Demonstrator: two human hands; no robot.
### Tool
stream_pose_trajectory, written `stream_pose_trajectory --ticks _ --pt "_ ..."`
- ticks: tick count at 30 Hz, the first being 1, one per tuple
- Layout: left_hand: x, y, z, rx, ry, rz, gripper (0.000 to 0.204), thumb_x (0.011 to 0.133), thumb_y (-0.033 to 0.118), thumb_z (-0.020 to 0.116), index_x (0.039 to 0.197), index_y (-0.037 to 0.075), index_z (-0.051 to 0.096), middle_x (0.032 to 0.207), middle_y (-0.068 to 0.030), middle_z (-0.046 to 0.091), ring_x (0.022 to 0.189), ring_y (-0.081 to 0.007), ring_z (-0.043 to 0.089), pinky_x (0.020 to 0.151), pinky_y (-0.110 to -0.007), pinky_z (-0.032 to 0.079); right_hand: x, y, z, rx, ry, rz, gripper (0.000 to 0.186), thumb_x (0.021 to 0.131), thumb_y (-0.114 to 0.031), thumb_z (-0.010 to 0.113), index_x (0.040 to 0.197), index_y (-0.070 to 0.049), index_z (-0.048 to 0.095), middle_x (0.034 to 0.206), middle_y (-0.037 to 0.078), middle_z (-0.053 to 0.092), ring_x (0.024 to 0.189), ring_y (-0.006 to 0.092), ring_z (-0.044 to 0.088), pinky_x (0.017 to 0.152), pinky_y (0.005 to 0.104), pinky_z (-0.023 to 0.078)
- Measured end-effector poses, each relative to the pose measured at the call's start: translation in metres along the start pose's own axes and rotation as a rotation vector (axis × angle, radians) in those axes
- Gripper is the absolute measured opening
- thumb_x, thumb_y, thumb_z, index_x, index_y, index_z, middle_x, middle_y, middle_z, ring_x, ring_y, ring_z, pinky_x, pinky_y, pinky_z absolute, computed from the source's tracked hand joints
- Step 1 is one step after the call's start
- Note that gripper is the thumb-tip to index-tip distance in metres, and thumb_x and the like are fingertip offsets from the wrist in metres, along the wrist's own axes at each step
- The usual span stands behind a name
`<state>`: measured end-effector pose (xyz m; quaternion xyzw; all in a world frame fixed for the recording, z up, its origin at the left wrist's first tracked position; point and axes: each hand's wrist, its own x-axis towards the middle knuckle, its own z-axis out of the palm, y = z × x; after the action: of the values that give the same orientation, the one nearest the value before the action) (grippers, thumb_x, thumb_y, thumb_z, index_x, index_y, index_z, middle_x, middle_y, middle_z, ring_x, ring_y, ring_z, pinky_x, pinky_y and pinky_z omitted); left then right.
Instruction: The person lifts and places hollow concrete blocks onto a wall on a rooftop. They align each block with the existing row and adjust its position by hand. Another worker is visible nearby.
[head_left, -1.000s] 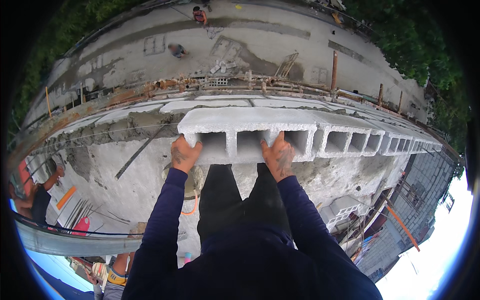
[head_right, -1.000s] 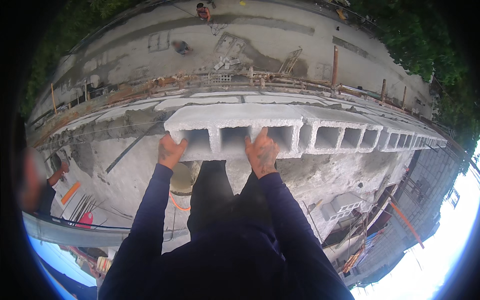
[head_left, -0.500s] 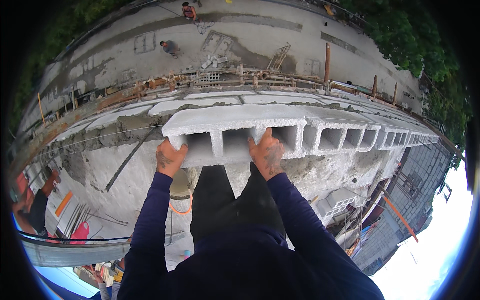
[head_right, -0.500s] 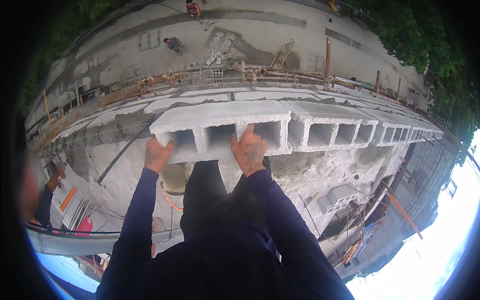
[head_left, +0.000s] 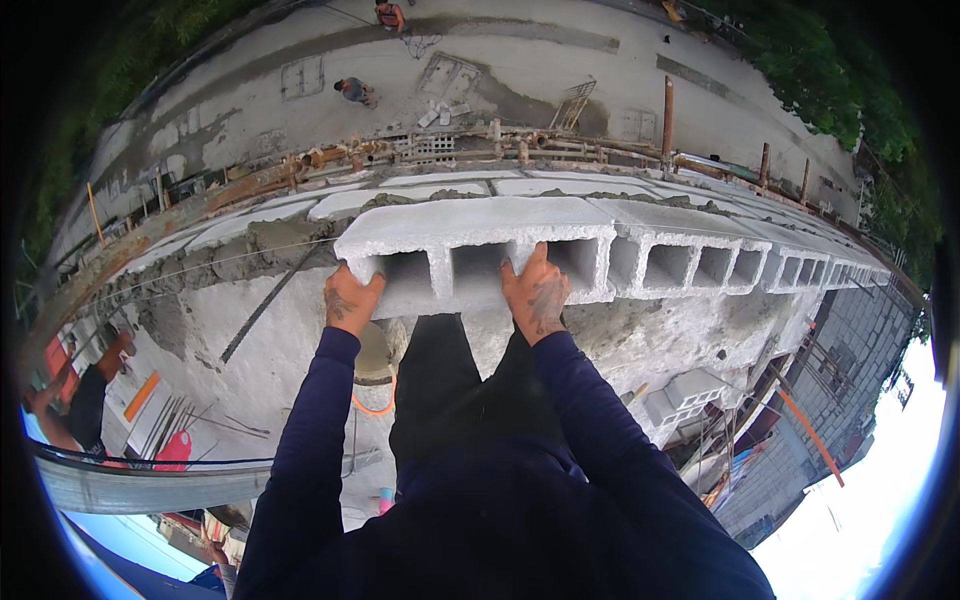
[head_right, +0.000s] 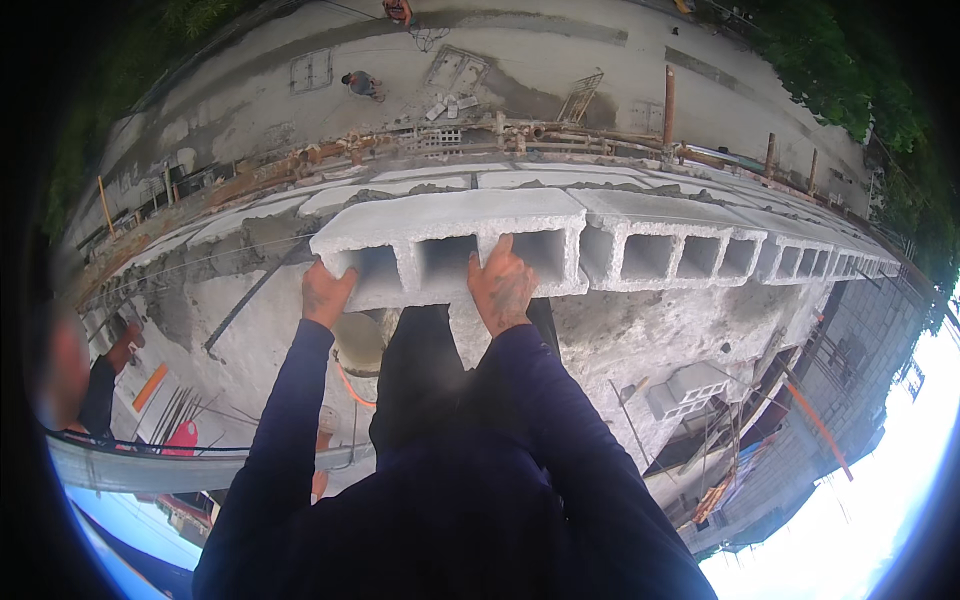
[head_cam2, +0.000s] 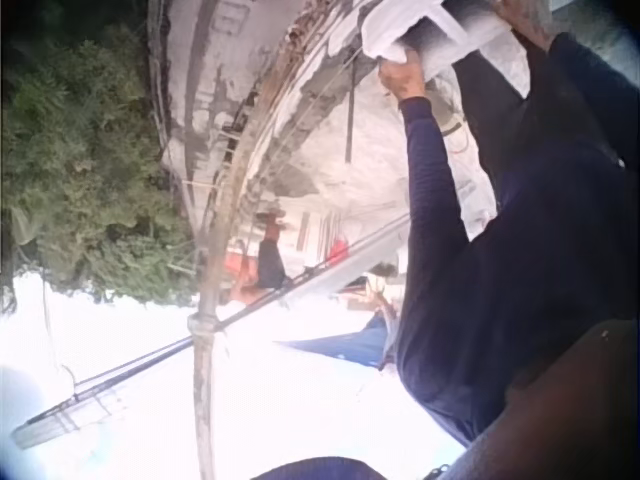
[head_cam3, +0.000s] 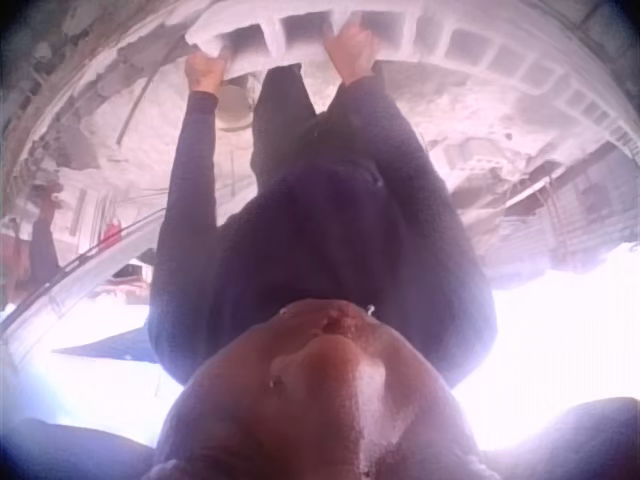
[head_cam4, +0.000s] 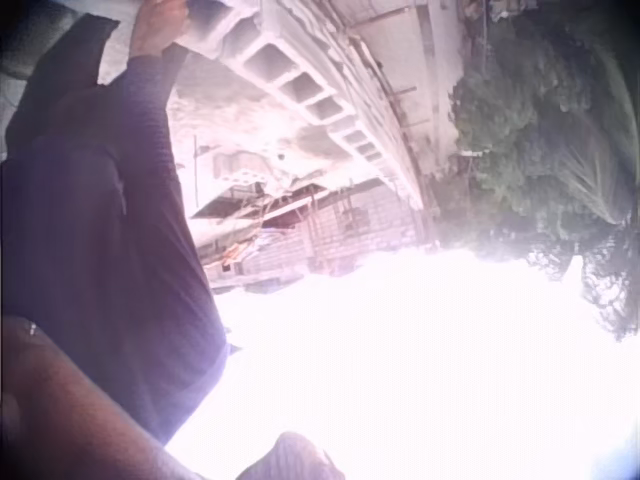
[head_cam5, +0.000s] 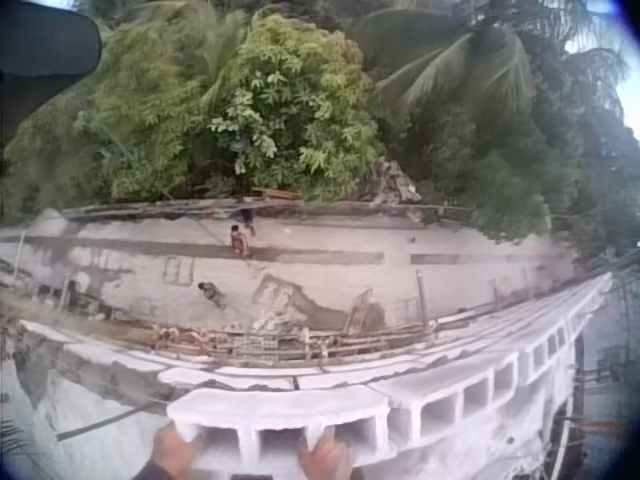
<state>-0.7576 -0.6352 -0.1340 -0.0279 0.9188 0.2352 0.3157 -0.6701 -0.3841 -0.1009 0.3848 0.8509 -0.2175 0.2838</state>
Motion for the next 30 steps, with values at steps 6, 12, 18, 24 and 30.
stream_pose_trajectory --ticks 6,12,18,24,30 --pt "-0.008 0.003 0.002 0.044 0.084 0.065 0.043 0.07 0.027 0.065 0.1 -0.004 0.058 0.09 -0.0255 0.063 0.088 -0.0414 0.06 0.081 -0.045 0.046 -0.001 0.005 0.011 -0.005 0.097 -0.036 0.05 0.079 -0.034 0.064 0.108 0.004 0.049 0.076 0.021 0.065 0.076 0.038 0.064 0.072 0.0463 0.048" --pt "-0.006 0.007 -0.003 0.062 -0.01 -0.045 0.046 0.07 0.03 0.066 0.1 -0.004 0.059 0.092 -0.0256 0.063 0.089 -0.0411 0.06 0.083 -0.045 0.047 -0.003 0.006 0.014 0.007 0.118 -0.063 0.052 0.079 -0.034 0.064 0.11 0.006 0.05 0.078 0.022 0.065 0.076 0.0366 0.065 0.071 0.0446 0.049" --pt "-0.001 0.004 -0.003 0.11 -0.027 -0.01 0.049 0.069 0.032 0.067 0.092 -0.011 0.059 0.089 -0.0288 0.062 0.089 -0.0409 0.06 0.083 -0.044 0.047 -0.001 0.007 0.017 -0.019 0.197 -0.079 0.053 0.077 -0.033 0.066 0.111 0.005 0.05 0.076 0.02 0.065 0.075 0.0361 0.065 0.073 0.0444 0.048" --pt "0.0 0.008 -0.005 0.159 0.002 -0.043 0.048 0.068 0.033 0.068 0.09 -0.009 0.061 0.087 -0.0281 0.063 0.088 -0.0413 0.06 0.08 -0.044 0.048 -0.001 0.007 0.016 0.008 0.119 -0.067 0.052 0.079 -0.035 0.064 0.11 0.004 0.05 0.075 0.019 0.065 0.075 0.0361 0.065 0.072 0.0455 0.048" --pt "-0.002 0.007 -0.003 0.041 0.052 0.065 0.039 0.069 0.026 0.067 0.093 -0.005 0.062 0.088 -0.0259 0.064 0.086 -0.0407 0.061 0.077 -0.044 0.047 -0.006 0.008 0.011 0.048 0.132 -0.072 0.042 0.081 -0.032 0.062 0.104 0.001 0.048 0.072 0.019 0.064 0.072 0.0376 0.064 0.07 0.0463 0.047"
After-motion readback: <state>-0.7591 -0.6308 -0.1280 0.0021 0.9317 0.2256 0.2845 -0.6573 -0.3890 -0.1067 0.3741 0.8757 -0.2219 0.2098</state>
